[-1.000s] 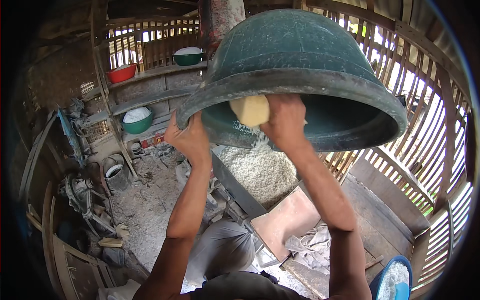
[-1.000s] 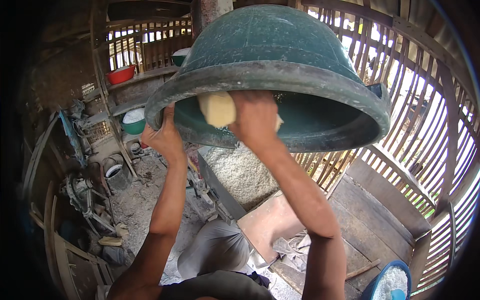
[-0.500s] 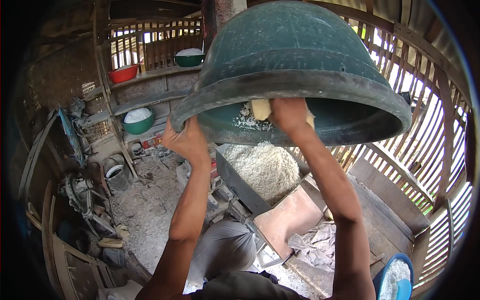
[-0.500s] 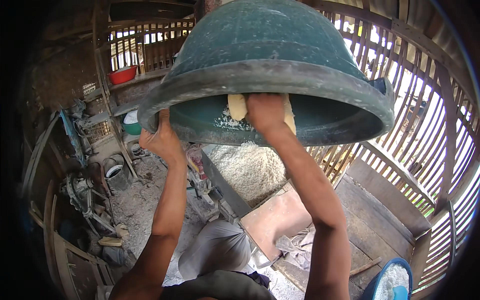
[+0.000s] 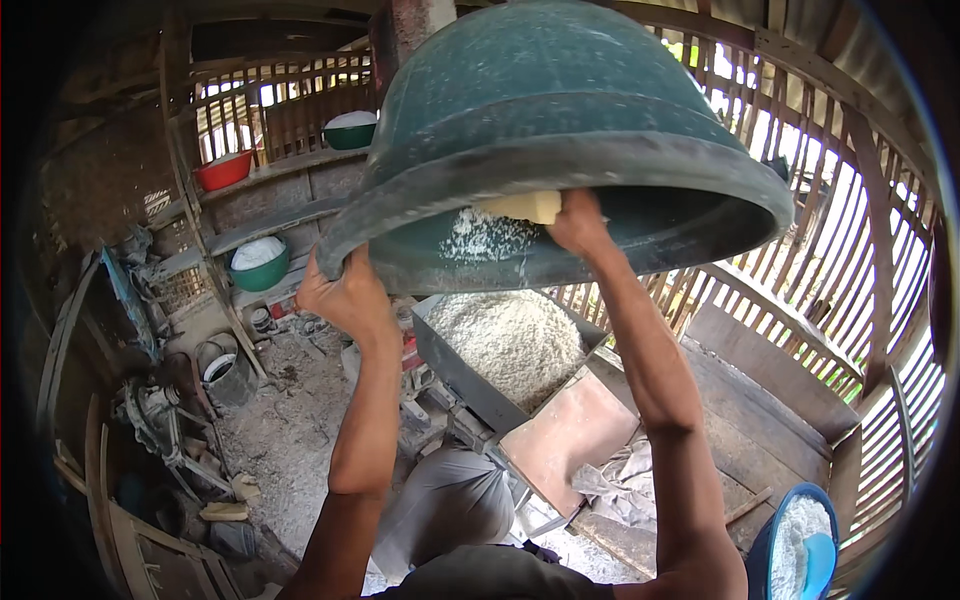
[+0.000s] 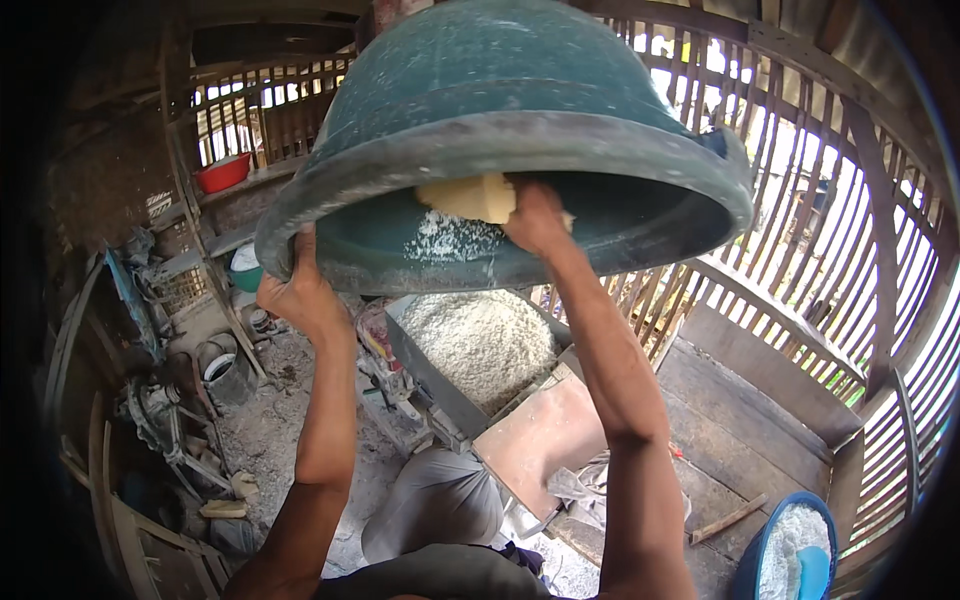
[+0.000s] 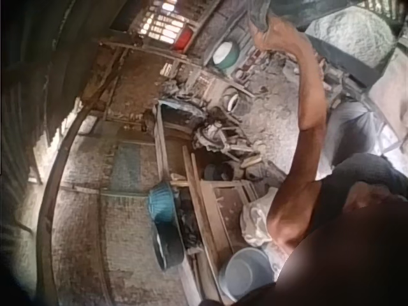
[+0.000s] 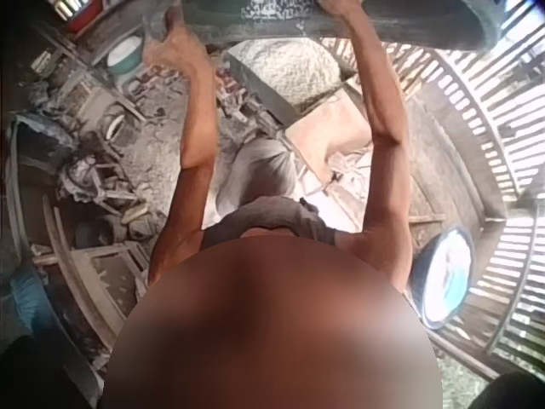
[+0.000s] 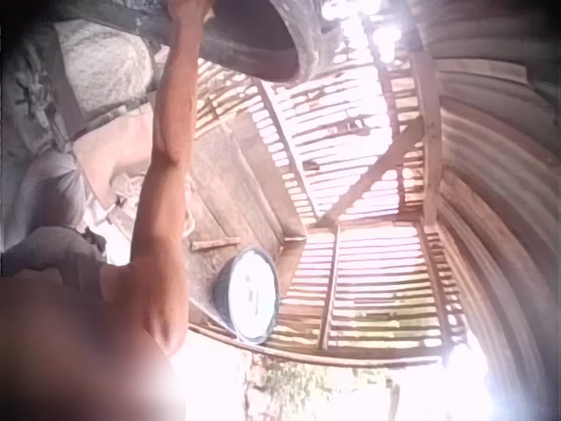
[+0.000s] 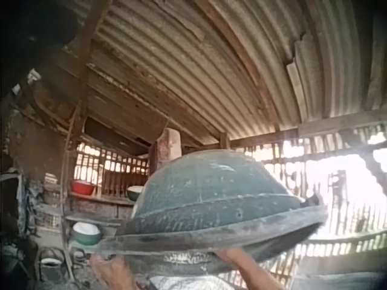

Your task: The person scoops rice from a large green basin into a metal hopper using a blue scoop, then wipes the inside of the empty basin with a sponge.

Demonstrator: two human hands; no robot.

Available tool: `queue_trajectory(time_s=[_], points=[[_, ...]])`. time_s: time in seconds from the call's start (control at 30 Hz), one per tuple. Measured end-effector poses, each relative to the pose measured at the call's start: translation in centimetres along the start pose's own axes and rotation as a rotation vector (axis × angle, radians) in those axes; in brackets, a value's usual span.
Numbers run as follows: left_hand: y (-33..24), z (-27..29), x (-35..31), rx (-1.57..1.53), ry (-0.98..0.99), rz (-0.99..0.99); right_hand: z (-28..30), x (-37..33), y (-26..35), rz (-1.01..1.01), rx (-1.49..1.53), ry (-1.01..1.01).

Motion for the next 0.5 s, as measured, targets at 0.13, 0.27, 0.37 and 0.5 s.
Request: queue_trajectory(time_s=[0.13,0.27,0.37,0.5], points=[[1.6,-0.9,-1.3,-0.048,0.02,0.036,-0.7,0.0,-1.1,0.152,0.115,-0.18],[2.3,0.6,-1.2,0.026,0.007,0.014,0.9,-1.8,2.6,0.164,0.074,-0.033],[2.7,0.1,-2.1,0.023,-0.005,0.015,2.5,-3.4,5.1,0.223,-0.045,0.003],[2.4,-0.8,-2.7,-0.006,0.008,0.067,-1.7,-2.3,4.0,0.273,-0.46,-0.044]])
Point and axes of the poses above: each hand's wrist, its own x-axis towards the middle knuckle, its own z-axis out of the back of the hand, y = z × x, the point moved 5 cm from there along x, towards the middle knuckle, and after that the axes turned 8 degrees about -x, right-handed, at the moved point
